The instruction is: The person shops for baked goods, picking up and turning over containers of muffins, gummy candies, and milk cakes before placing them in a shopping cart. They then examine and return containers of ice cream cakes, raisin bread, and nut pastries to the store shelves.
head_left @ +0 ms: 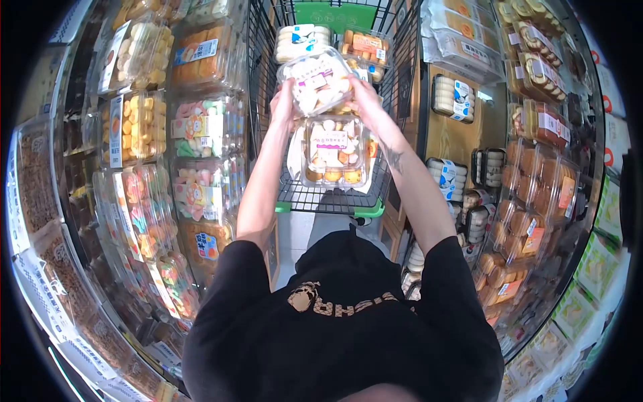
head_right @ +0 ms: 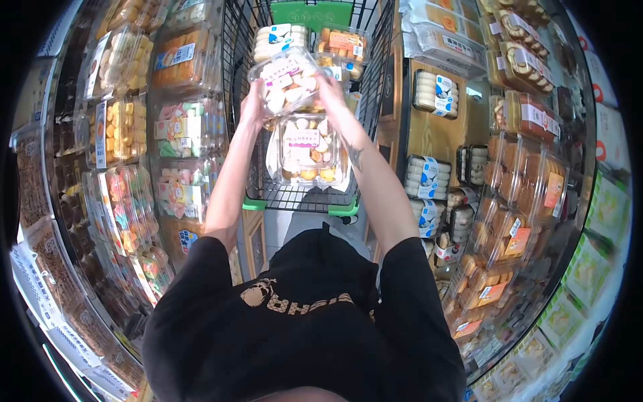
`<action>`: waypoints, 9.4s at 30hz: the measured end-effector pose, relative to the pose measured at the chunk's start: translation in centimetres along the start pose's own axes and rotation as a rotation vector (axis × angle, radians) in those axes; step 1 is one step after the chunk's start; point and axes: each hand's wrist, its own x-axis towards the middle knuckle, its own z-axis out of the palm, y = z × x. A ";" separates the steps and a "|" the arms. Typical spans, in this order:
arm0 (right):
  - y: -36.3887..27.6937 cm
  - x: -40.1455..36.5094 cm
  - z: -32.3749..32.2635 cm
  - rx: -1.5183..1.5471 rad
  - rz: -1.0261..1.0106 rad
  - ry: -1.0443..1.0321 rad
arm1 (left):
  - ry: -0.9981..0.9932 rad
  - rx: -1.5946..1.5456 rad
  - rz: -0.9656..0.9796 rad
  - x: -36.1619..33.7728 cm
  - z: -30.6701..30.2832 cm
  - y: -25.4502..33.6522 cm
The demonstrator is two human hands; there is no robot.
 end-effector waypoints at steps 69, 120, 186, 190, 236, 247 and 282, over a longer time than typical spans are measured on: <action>13.7 -12.6 -15.6 -0.860 -0.049 0.232 | -0.125 1.517 0.656 -11.5 -3.8 -19.2; -4.4 12.9 -18.1 -0.670 -0.227 0.190 | -0.385 1.285 -0.271 16.3 13.8 -2.6; -24.2 38.1 20.1 -0.496 -0.002 -0.969 | 0.906 -0.405 0.237 19.4 7.0 14.9; -21.4 38.9 25.8 -0.416 0.409 -0.890 | 0.766 -1.078 0.277 20.9 5.2 16.7; -34.3 30.7 12.7 -0.126 0.499 -0.603 | 0.076 -0.517 0.099 15.0 8.1 23.7; -36.9 25.5 13.9 -0.587 0.006 -0.880 | 0.155 0.079 0.336 9.7 7.5 31.8; -34.3 25.6 9.1 -0.352 -0.332 -0.548 | 0.131 0.976 0.258 11.6 10.8 34.9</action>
